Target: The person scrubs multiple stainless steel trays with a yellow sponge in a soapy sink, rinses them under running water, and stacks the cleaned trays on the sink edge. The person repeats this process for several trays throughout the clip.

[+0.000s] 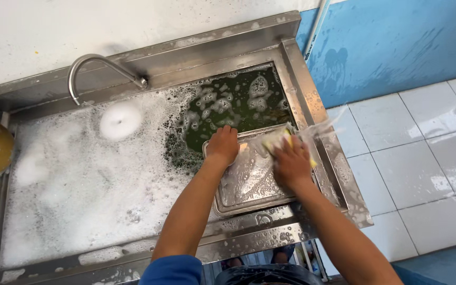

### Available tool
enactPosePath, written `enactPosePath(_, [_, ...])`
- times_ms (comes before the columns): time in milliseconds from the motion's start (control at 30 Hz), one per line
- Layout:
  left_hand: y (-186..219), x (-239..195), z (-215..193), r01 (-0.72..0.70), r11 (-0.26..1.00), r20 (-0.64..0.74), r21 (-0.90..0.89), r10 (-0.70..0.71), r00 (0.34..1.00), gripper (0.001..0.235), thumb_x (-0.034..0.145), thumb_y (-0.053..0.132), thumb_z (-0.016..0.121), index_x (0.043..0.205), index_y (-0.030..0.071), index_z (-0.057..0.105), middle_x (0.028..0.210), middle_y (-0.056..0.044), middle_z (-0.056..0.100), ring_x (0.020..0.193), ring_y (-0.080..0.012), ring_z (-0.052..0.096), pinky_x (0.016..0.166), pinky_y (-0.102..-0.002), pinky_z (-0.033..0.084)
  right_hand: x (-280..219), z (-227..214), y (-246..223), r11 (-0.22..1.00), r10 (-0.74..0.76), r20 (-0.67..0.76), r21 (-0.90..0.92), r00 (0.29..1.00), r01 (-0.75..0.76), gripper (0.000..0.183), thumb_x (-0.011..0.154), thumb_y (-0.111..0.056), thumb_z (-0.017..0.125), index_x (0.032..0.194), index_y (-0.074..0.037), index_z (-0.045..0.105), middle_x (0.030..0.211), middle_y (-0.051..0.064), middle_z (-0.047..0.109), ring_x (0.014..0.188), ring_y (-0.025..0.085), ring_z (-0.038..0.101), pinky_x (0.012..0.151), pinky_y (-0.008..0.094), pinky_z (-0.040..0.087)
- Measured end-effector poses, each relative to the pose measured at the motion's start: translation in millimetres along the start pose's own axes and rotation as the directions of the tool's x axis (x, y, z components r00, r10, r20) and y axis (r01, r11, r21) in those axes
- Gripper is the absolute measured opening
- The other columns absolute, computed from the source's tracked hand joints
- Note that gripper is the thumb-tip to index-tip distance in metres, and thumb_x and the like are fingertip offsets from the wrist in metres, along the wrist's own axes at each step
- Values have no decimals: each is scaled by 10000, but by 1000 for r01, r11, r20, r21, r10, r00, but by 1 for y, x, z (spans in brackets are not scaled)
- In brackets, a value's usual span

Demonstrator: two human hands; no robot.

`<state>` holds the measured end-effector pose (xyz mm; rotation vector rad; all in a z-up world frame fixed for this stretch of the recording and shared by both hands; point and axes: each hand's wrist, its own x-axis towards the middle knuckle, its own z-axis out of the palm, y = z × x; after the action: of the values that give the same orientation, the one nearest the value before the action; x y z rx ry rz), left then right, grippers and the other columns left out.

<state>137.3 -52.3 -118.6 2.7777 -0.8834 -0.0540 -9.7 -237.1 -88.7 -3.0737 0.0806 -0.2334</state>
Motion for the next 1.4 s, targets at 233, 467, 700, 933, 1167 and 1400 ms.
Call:
enactPosePath(233, [9, -2, -55, 120, 993, 146, -19, -116, 982, 395, 884, 225, 665, 1207, 35, 542, 1074, -198, 671, 988, -401, 677, 828, -519, 540, -76, -6, -79, 828, -409, 158, 478, 899, 293, 451, 770, -151, 700, 1219, -198, 698, 1496, 39, 545, 1314, 358, 477, 1045, 499, 414])
enactPosePath(467, [77, -87, -167, -125, 982, -7, 143, 127, 992, 321, 821, 121, 633, 1121, 54, 538, 960, -128, 667, 870, -302, 691, 604, -434, 571, -89, -28, 118, 74, 684, 117, 971, 720, -228, 385, 1021, -104, 541, 1380, 5, 629, 1299, 168, 660, 1063, 140, 660, 900, 257, 532])
enactPosePath(700, [121, -131, -102, -456, 876, 139, -158, 477, 868, 599, 905, 546, 607, 1230, 45, 554, 1321, -288, 502, 1328, -453, 424, 1072, -618, 343, -61, -56, 49, 963, 237, -283, 194, 929, -186, 439, 814, -72, 640, 1237, -151, 728, 1399, 105, 666, 1240, 386, 563, 1067, 481, 435])
enactPosePath(933, [45, -68, -51, 206, 963, 312, -173, -144, 939, 583, 1028, 549, 414, 1356, 75, 498, 1370, -196, 584, 1184, -432, 619, 987, -544, 505, -100, -36, -41, 866, -371, -241, 258, 897, 428, 587, 736, -115, 598, 1314, -219, 583, 1467, 69, 528, 1346, 449, 482, 1022, 586, 430])
enactPosePath(1167, [45, -51, -55, 255, 949, 334, -184, -183, 925, 611, 1031, 588, 367, 1297, 59, 516, 1181, -200, 687, 1092, -413, 657, 925, -542, 516, -72, -25, -33, 915, -217, -126, 320, 968, 247, 500, 844, -132, 592, 1341, -184, 570, 1430, 120, 557, 1205, 402, 557, 1052, 560, 435])
enactPosePath(1400, [44, -64, -58, 232, 958, 345, -169, -163, 924, 648, 1014, 616, 333, 1336, 84, 517, 1190, -192, 670, 1096, -399, 655, 924, -530, 517, -90, -4, -9, 969, -113, -133, 205, 985, 138, 418, 883, -171, 615, 1296, -231, 594, 1442, 63, 572, 1306, 325, 468, 1046, 516, 409])
